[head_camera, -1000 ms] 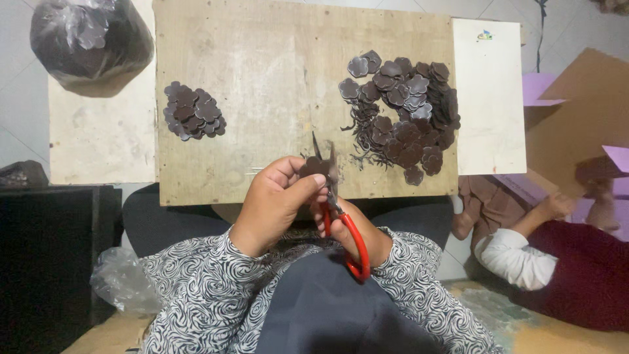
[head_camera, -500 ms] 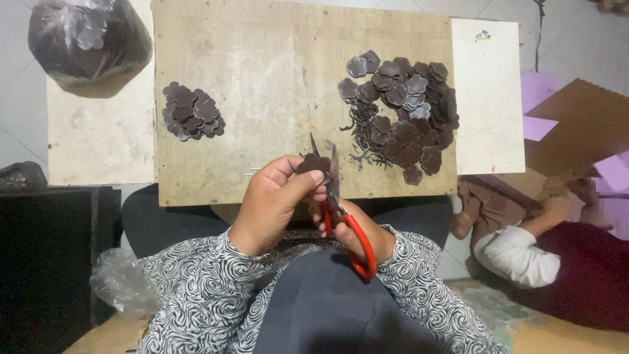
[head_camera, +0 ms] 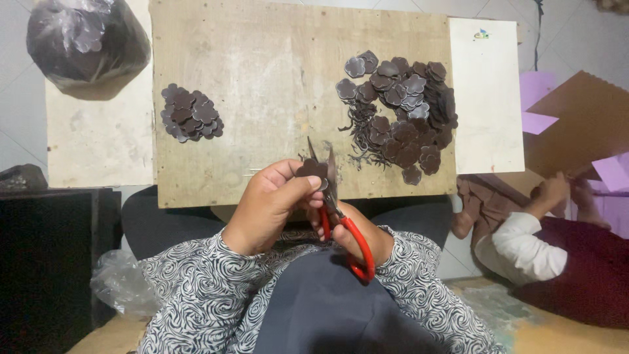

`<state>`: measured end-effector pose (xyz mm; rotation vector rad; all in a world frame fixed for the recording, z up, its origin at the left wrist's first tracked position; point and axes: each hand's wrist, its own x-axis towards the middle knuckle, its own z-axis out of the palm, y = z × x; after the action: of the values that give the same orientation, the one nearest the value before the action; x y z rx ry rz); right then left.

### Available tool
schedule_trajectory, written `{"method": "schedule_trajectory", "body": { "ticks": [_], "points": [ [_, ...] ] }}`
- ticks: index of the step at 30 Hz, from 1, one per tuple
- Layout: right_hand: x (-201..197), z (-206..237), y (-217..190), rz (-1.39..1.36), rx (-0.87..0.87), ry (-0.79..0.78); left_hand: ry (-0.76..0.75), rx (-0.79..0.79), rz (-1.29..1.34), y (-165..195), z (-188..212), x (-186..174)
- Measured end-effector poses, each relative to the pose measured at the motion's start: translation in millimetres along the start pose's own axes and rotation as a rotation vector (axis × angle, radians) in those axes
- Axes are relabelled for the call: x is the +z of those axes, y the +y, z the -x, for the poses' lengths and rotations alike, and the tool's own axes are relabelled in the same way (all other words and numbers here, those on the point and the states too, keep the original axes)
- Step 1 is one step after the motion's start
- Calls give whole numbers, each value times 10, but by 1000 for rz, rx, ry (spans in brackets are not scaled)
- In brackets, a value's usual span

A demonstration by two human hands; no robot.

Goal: The person sits at a workbench and uses red-handled scissors to trim the edges of dark flower-shaped fabric cutouts one at a time, placing each trimmed piece onto a growing pile on the board. They continue trimming pieces from the pile throughout the episode.

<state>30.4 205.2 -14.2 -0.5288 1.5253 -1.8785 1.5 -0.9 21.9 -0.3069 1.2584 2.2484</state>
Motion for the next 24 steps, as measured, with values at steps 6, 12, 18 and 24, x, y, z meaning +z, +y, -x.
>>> {"method": "schedule_trajectory", "body": {
  "ticks": [6, 12, 18, 24],
  "points": [
    [-1, -19, -17, 85, -9, 11, 5, 65, -28, -15, -22, 9],
    [23, -10, 32, 156, -38, 129, 42, 75, -63, -42, -23, -23],
    [-4, -1, 41, 132, 22, 83, 38, 328, -166, -98, -59, -27],
    [28, -8, 34, 60, 8, 44, -83, 204, -66, -54, -17, -37]
  ]
}}
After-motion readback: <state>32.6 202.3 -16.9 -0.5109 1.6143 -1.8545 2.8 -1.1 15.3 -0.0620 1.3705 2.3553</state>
